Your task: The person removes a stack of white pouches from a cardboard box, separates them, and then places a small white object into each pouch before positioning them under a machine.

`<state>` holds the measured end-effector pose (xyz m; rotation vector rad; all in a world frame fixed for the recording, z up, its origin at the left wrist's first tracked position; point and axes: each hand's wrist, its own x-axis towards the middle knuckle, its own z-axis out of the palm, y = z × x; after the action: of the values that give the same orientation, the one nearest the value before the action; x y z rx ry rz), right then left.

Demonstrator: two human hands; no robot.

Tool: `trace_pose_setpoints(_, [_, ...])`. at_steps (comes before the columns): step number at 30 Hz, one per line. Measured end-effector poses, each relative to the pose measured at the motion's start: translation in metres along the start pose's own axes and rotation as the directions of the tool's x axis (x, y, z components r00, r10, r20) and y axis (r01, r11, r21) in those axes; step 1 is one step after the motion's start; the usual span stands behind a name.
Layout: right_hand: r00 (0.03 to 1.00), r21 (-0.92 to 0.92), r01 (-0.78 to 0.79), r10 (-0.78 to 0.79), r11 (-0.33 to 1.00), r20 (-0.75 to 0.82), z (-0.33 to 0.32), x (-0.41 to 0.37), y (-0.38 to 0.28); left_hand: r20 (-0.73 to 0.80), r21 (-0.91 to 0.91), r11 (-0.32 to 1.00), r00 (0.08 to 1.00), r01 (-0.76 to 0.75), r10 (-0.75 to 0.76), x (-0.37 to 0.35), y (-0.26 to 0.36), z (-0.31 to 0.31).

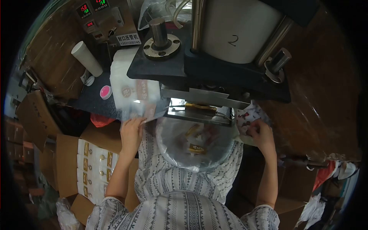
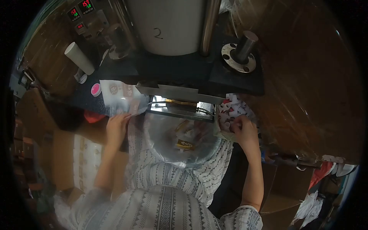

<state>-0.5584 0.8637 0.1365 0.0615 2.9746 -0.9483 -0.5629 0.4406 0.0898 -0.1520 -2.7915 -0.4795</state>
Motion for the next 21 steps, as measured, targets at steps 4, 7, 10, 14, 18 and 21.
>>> trace_pose_setpoints(4, [0.954, 0.191, 0.053, 0.007, 0.98, -0.299, -0.001, -0.01, -0.033, -0.076, -0.212, 0.977, 0.997, -0.011, -0.005, -0.016, 0.032, -0.015])
trace_pose_setpoints(7, [0.972, 0.307, 0.163, -0.099, 0.938, -0.212, 0.007, -0.016, -0.07, -0.115, -0.238, 0.969, 0.993, -0.067, 0.04, -0.02, 0.064, -0.02])
trace_pose_setpoints(10, [0.955, 0.336, 0.294, -0.287, 0.895, -0.074, 0.016, -0.018, -0.108, -0.122, -0.276, 0.955, 0.989, -0.109, 0.078, -0.019, 0.077, -0.022])
trace_pose_setpoints(14, [0.76, 0.136, 0.649, -0.638, 0.748, -0.122, 0.029, -0.009, -0.115, -0.162, -0.313, 0.92, 0.967, -0.237, 0.194, -0.02, 0.082, -0.022])
trace_pose_setpoints(18, [0.775, 0.361, 0.561, -0.626, 0.745, 0.089, 0.032, -0.006, -0.116, 0.016, -0.444, 0.867, 0.966, -0.225, 0.259, -0.024, 0.091, -0.017])
trace_pose_setpoints(21, [0.96, 0.509, 0.207, -0.274, 0.836, 0.06, 0.038, -0.005, -0.108, 0.266, -0.582, 0.811, 0.929, -0.057, 0.256, -0.016, 0.097, 0.0])
